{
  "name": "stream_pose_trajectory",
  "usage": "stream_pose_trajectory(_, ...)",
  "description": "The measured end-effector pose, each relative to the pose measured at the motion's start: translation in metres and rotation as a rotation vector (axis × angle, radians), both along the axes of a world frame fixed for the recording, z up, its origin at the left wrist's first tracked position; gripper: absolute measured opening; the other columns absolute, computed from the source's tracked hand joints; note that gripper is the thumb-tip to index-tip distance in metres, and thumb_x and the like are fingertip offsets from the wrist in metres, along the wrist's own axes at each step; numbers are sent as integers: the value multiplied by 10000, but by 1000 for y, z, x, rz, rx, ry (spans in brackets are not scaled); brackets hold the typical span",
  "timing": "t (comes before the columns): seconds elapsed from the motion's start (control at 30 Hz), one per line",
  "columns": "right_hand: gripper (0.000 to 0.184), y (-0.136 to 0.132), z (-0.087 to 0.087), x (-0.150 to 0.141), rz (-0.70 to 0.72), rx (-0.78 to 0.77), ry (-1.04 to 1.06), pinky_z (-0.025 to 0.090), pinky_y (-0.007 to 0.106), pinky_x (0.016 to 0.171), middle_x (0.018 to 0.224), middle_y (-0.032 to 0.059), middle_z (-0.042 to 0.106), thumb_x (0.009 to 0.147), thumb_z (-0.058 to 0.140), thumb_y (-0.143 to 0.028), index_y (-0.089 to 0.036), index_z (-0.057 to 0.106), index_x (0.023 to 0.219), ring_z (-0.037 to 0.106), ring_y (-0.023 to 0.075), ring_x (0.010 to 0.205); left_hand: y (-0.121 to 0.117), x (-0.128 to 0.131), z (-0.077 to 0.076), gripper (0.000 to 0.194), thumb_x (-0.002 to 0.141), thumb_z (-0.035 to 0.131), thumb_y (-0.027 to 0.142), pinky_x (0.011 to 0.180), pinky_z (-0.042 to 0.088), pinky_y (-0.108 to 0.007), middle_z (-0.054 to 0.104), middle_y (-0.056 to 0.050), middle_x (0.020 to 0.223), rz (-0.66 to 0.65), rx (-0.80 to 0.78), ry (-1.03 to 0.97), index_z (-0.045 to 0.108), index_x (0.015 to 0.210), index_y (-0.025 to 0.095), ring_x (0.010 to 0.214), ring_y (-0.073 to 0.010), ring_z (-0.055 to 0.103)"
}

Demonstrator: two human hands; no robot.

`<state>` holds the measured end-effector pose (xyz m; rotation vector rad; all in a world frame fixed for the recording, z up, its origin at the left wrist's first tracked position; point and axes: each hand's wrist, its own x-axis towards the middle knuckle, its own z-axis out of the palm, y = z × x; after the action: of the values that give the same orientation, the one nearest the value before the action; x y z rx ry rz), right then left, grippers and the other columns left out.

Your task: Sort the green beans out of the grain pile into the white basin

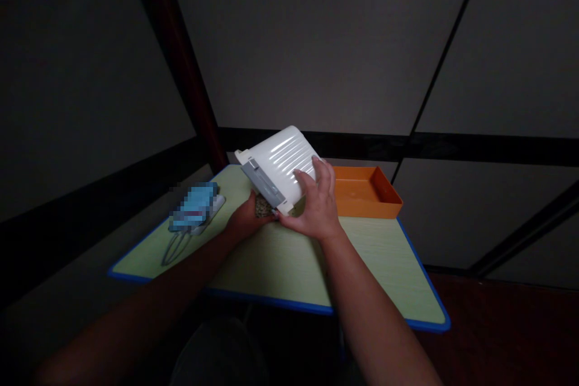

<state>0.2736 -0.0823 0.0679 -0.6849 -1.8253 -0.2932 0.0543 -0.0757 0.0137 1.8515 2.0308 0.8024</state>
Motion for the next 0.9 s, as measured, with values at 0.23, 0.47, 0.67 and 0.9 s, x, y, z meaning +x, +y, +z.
stream_pose_trajectory(0.23, 867, 4, 0, 4, -49, -42, -12, 355, 678, 1000, 1445, 134, 209, 604, 745, -513, -302, 317, 1328, 289, 425, 1325, 1, -2, -3, 1105, 628, 724, 582, 965, 434, -428, 481, -236, 1404, 5, -7, 61, 146, 1460, 140, 1290, -373, 472)
stream_pose_trajectory(0.47, 901, 5, -1, 5, -15, -63, 33, 351, 651, 1026, 1451, 136, 205, 579, 772, -481, -294, 313, 1332, 270, 407, 1344, 1, -2, -4, 1142, 626, 725, 587, 961, 437, -440, 471, -268, 1399, 7, 3, 62, 104, 1463, 121, 1295, -371, 469)
stream_pose_trajectory(0.67, 904, 4, -1, 4, 28, -66, 26, 342, 655, 1030, 1464, 128, 198, 584, 767, -487, -302, 304, 1338, 256, 398, 1352, 1, -1, -4, 1189, 585, 736, 618, 981, 425, -435, 437, -277, 1423, 5, 30, 44, 128, 1458, 88, 1302, -388, 453)
stream_pose_trajectory(0.9, 912, 2, -2, 2, 60, -92, 36, 352, 660, 1023, 1449, 133, 197, 583, 764, -471, -308, 285, 1342, 262, 405, 1355, 0, 0, -3, 1145, 580, 732, 633, 1032, 383, -451, 379, -237, 1479, -11, 52, 11, 162, 1448, 149, 1344, -388, 395)
